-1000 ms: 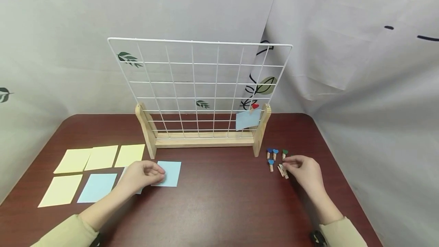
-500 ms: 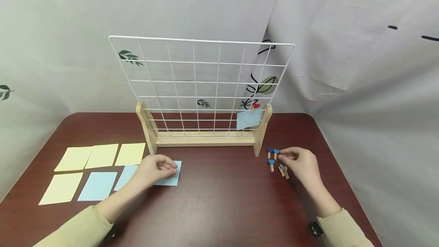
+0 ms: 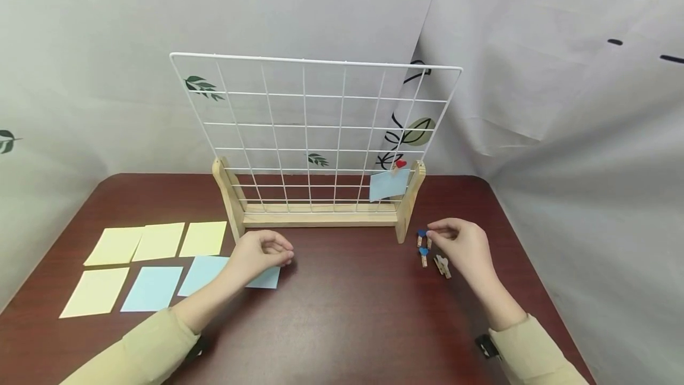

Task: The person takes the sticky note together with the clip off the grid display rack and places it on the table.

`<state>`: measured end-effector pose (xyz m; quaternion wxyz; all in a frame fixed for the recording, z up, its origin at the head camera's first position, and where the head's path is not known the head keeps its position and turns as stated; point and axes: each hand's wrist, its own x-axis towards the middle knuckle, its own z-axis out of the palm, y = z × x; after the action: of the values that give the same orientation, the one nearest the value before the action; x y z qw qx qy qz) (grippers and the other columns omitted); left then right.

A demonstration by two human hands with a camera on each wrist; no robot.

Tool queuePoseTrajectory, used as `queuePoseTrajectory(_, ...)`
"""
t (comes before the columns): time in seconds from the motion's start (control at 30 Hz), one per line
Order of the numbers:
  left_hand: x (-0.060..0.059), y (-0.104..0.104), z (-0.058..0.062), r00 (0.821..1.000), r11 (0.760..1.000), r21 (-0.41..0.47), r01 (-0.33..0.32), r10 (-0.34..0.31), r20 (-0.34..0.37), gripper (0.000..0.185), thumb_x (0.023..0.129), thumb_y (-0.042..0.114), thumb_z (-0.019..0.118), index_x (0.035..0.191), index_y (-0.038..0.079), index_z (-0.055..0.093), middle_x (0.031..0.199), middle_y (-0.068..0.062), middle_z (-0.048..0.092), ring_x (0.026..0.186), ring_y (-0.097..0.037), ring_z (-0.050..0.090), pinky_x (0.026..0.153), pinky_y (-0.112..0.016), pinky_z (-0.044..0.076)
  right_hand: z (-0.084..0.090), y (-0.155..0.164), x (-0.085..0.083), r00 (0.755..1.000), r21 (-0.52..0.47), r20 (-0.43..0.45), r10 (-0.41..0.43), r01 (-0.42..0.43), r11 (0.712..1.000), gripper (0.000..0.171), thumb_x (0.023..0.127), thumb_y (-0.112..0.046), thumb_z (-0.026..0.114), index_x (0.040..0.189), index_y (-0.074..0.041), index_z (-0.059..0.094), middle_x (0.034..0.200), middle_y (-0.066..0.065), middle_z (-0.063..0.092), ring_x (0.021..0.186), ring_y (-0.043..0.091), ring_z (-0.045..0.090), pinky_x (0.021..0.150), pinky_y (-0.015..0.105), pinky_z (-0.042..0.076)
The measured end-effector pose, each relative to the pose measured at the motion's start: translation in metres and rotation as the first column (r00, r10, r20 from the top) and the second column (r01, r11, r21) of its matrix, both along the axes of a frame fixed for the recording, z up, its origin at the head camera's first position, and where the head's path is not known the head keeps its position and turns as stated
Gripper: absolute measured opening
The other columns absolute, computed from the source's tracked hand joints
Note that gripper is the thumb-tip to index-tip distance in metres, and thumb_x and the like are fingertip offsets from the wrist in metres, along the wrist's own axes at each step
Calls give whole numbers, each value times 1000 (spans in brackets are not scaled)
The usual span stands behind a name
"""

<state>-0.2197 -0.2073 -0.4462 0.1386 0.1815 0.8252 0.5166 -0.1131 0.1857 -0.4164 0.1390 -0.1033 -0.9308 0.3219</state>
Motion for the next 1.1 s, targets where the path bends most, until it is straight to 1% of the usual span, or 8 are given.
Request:
queuePoseTrajectory(0.13,-1,8,3,1000,1000,22,-6,6,-4,6,88,0,82,92,-2,78,80,-13,80,66,-8,74,63,-20,60,6,-4,-3,999,8,-27,17,-17,1000,17,91,-9,83,106,-1,82,91,16,82,60,-5,61,47,20,46)
queuePoseTrajectory(0.23,-2,14,4,1000,1000,28,-9,9,-12,5,88,1,82,92,-1,79,80,-13,80,66,-9,74,62,-19,59,11,-7,-5,999,22,-46,24,-23,999,16,91,-7,83,105,-1,82,92,17,82,62,-10,59,48,19,46)
queuePoseTrajectory(0.37,-4,22,6,1000,999,38,-19,19,-13,5,88,2,82,91,-1,79,81,-13,81,68,-10,76,62,-18,58,19,-12,-8,997,29,-66,31,-29,999,15,90,-5,83,104,-1,82,93,17,82,65,-18,59,53,14,47)
queuePoseTrajectory(0.5,-6,31,7,1000,998,50,-27,27,1,6,87,2,83,92,0,80,82,-14,81,69,-12,77,63,-18,59,26,-16,-10,997,15,-73,38,-37,999,15,90,-6,82,105,-1,82,94,18,82,69,-24,58,58,10,48)
queuePoseTrajectory(0.73,-7,47,8,999,994,102,-28,25,23,6,88,1,83,92,-1,79,84,-15,81,71,-18,79,65,-21,62,35,-23,-13,995,-5,-87,43,-44,999,17,92,-6,81,108,-1,81,96,19,82,71,-26,59,62,6,50)
queuePoseTrajectory(1.0,-11,65,6,998,983,183,-31,21,57,4,90,-2,80,92,-4,79,84,-19,80,76,-30,81,67,-24,65,45,-27,-22,985,-1,-166,52,-52,999,14,92,-6,82,105,-1,82,95,19,82,71,-26,58,65,2,50)
queuePoseTrajectory(1.1,-12,71,6,998,980,198,-35,24,62,4,90,-3,79,93,-5,78,86,-20,80,77,-30,81,68,-25,66,49,-29,-26,980,-5,-193,53,-55,998,14,92,-5,82,104,-1,82,95,19,82,71,-26,59,66,2,50)
